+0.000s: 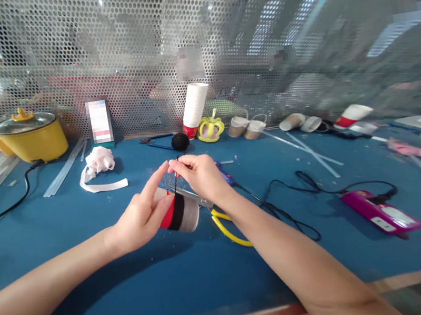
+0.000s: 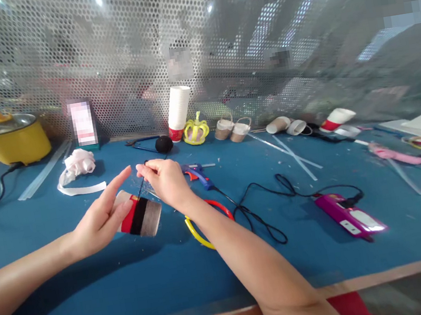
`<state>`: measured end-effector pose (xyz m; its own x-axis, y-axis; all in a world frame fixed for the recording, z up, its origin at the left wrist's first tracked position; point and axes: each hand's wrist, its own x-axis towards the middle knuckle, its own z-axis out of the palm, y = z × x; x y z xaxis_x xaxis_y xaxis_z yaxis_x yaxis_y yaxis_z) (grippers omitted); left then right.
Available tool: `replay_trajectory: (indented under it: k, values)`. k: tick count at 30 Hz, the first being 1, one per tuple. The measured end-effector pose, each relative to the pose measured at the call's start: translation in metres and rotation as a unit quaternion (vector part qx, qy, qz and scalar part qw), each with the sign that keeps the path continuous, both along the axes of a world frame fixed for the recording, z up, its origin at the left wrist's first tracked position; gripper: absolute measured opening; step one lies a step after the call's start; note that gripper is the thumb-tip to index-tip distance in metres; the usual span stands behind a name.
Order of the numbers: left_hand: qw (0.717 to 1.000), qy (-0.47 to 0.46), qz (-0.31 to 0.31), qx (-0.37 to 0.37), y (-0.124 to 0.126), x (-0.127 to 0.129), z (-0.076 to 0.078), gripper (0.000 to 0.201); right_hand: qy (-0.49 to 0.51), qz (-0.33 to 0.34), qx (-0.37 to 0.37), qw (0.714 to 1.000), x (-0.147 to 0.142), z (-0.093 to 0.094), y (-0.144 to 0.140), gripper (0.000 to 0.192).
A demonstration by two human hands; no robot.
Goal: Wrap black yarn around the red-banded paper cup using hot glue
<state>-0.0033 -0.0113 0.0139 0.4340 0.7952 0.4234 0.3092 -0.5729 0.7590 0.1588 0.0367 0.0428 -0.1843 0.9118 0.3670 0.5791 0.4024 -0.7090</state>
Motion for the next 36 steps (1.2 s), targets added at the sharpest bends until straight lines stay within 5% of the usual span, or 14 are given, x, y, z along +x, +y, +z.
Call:
replay_trajectory:
  k: [12,21,26,36]
  values:
    - [0.99,-0.015,-0.012,0.139,-0.002,-0.004,-0.004,0.056,-0.004,0.078,-0.037,0.996,0.0,0.0,-0.005,0.03]
    - [0.984,-0.017,-0.047,0.171,-0.002,-0.006,-0.001,0.057,0.062,0.141,-0.166,0.974,-0.002,-0.006,-0.005,0.028]
    - [0.989,-0.053,-0.034,0.135,-0.002,-0.005,-0.001,0.05,0.085,0.166,-0.246,0.951,-0.003,-0.009,-0.004,0.037]
    - [0.99,-0.133,-0.01,-0.053,-0.001,-0.001,0.006,0.043,0.111,0.172,-0.301,0.931,-0.002,-0.026,0.002,0.043]
